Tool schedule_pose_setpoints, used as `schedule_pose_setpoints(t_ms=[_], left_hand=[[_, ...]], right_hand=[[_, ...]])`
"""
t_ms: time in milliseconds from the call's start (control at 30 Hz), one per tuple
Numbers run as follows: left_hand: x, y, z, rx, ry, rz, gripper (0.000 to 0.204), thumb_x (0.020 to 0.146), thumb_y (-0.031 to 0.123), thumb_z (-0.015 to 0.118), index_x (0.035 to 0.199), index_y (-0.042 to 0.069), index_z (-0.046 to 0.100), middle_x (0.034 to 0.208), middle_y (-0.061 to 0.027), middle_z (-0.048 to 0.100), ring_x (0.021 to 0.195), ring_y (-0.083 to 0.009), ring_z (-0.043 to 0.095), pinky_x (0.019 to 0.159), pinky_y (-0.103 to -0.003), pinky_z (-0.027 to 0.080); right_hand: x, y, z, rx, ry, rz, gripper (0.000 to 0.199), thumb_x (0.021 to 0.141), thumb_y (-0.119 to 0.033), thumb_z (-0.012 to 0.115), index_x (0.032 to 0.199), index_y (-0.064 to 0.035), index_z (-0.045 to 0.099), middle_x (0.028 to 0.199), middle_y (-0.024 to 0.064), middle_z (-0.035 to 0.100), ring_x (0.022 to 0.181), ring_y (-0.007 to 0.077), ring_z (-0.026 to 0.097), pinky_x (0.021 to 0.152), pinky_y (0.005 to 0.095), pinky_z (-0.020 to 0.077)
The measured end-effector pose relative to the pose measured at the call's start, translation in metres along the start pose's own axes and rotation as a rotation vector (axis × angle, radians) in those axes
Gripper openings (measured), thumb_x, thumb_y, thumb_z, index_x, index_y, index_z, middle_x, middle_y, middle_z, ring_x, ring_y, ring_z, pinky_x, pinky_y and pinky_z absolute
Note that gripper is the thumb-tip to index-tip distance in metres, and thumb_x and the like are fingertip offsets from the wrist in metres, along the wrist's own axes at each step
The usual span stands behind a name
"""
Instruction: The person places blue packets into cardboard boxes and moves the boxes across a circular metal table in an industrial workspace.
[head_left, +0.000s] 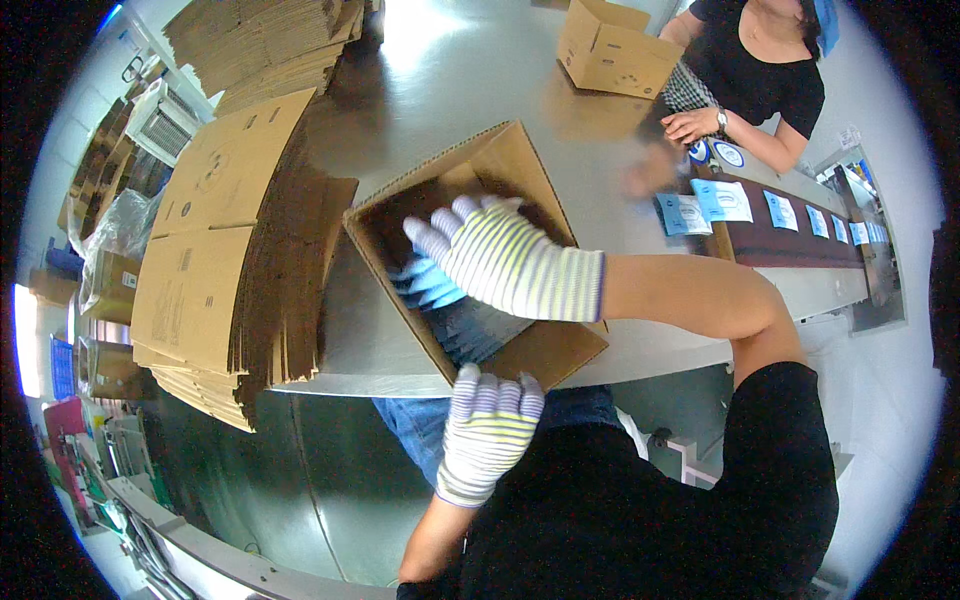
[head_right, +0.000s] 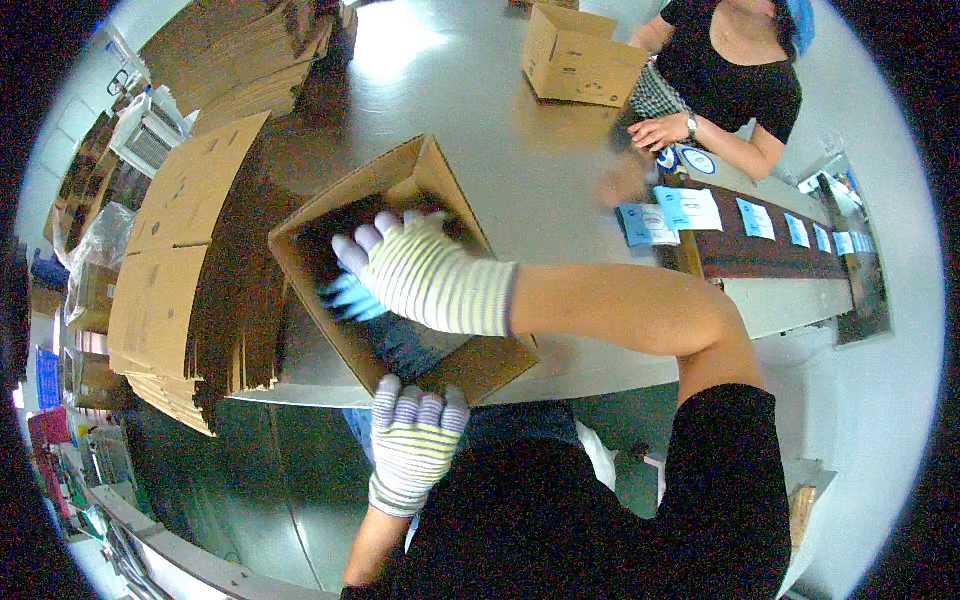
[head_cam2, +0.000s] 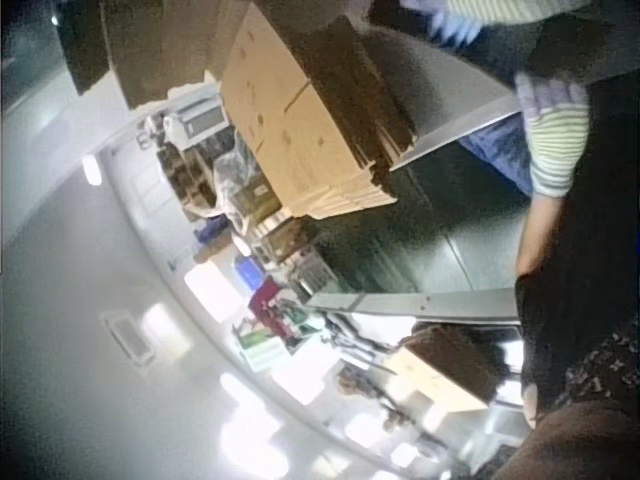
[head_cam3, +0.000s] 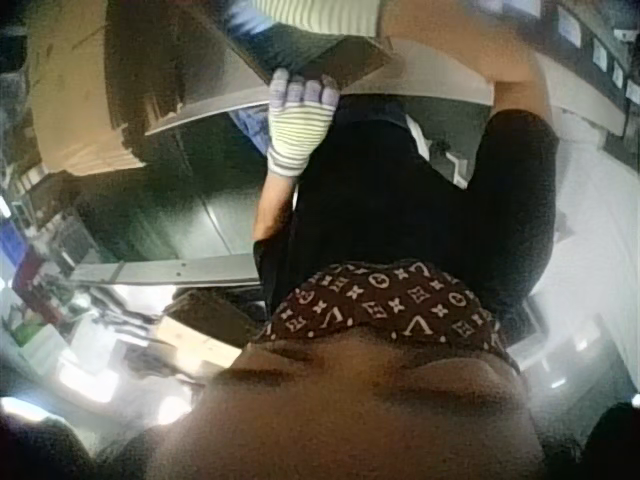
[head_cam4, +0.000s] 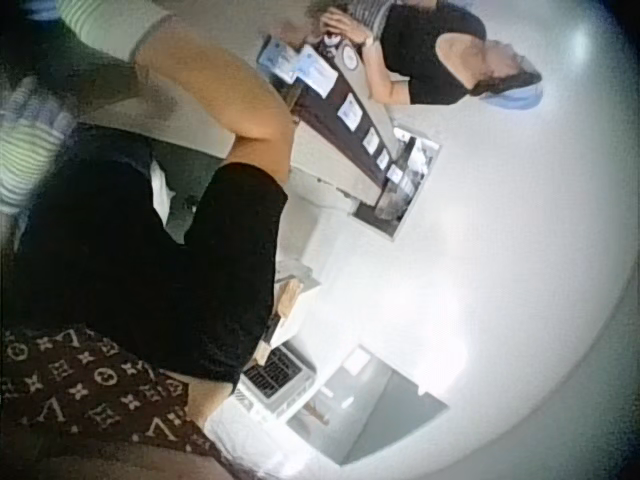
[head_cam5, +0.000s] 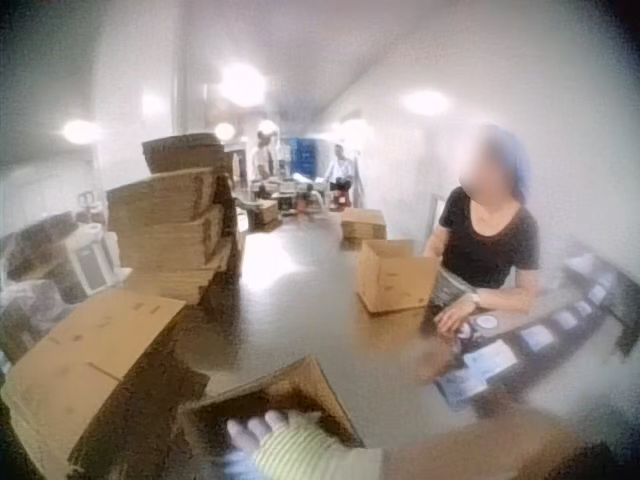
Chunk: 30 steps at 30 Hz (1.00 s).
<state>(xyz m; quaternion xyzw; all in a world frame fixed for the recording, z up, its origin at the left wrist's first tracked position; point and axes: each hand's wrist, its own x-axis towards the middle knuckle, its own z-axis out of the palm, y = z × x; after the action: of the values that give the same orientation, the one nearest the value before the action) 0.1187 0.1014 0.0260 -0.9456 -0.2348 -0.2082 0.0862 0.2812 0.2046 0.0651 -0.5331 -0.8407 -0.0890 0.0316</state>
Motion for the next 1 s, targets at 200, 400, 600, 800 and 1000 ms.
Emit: schedule_pose_setpoints(t_ms=[200,400,600,800,1000], left_hand=[[-0.003,0.0,0.011,-0.021,0.022,-0.013,0.024,0.077,0.019,0.053,0.098,0.009,0.058,0.079,-0.004,0.049,0.082,-0.0199,0.053,0.095,-0.042,0.041],[0.003,-0.014,0.013,-0.079,0.093,-0.071,0.025,0.073,0.017,0.063,0.096,0.009,0.058,0.081,-0.0067,0.05,0.085,-0.0237,0.054,0.093,-0.046,0.042],[0.011,-0.02,0.018,-0.111,0.107,-0.106,0.028,0.073,0.023,0.067,0.096,0.01,0.057,0.082,-0.0074,0.053,0.086,-0.0268,0.054,0.097,-0.052,0.038],[0.013,-0.023,0.014,-0.074,0.082,-0.097,0.033,0.074,0.026,0.067,0.1,0.01,0.055,0.082,-0.0064,0.051,0.089,-0.0256,0.052,0.097,-0.049,0.037],[0.017,-0.02,0.012,-0.064,0.036,-0.1,0.026,0.082,0.028,0.06,0.098,0.007,0.056,0.082,-0.0081,0.051,0.09,-0.0267,0.05,0.097,-0.051,0.037]], right_hand=[[-0.038,-0.001,-0.014,0.206,-0.383,-0.203,0.083,0.071,-0.035,0.076,0.138,-0.0038,0.037,0.133,0.0211,0.045,0.125,0.0394,0.042,0.101,0.0499,0.0387],[-0.081,0.066,-0.078,0.384,0.102,-0.026,0.059,0.08,-0.034,0.069,0.127,-0.0042,0.05,0.12,0.0162,0.057,0.111,0.0326,0.056,0.094,0.0417,0.0462],[-0.191,0.217,-0.068,0.229,0.02,0.651,0.052,0.085,-0.028,0.067,0.126,-0.0015,0.052,0.107,0.0167,0.062,0.103,0.0285,0.06,0.091,0.0336,0.0465],[-0.277,0.289,-0.042,-0.049,-0.478,1.054,0.048,0.084,-0.033,0.065,0.118,-0.001,0.058,0.113,0.0224,0.062,0.105,0.0357,0.059,0.092,0.0388,0.0461],[-0.373,0.356,-0.001,-0.087,-0.529,1.126,0.035,0.085,-0.027,0.061,0.111,-0.0033,0.061,0.11,0.0185,0.064,0.104,0.0355,0.06,0.092,0.0422,0.0455]])
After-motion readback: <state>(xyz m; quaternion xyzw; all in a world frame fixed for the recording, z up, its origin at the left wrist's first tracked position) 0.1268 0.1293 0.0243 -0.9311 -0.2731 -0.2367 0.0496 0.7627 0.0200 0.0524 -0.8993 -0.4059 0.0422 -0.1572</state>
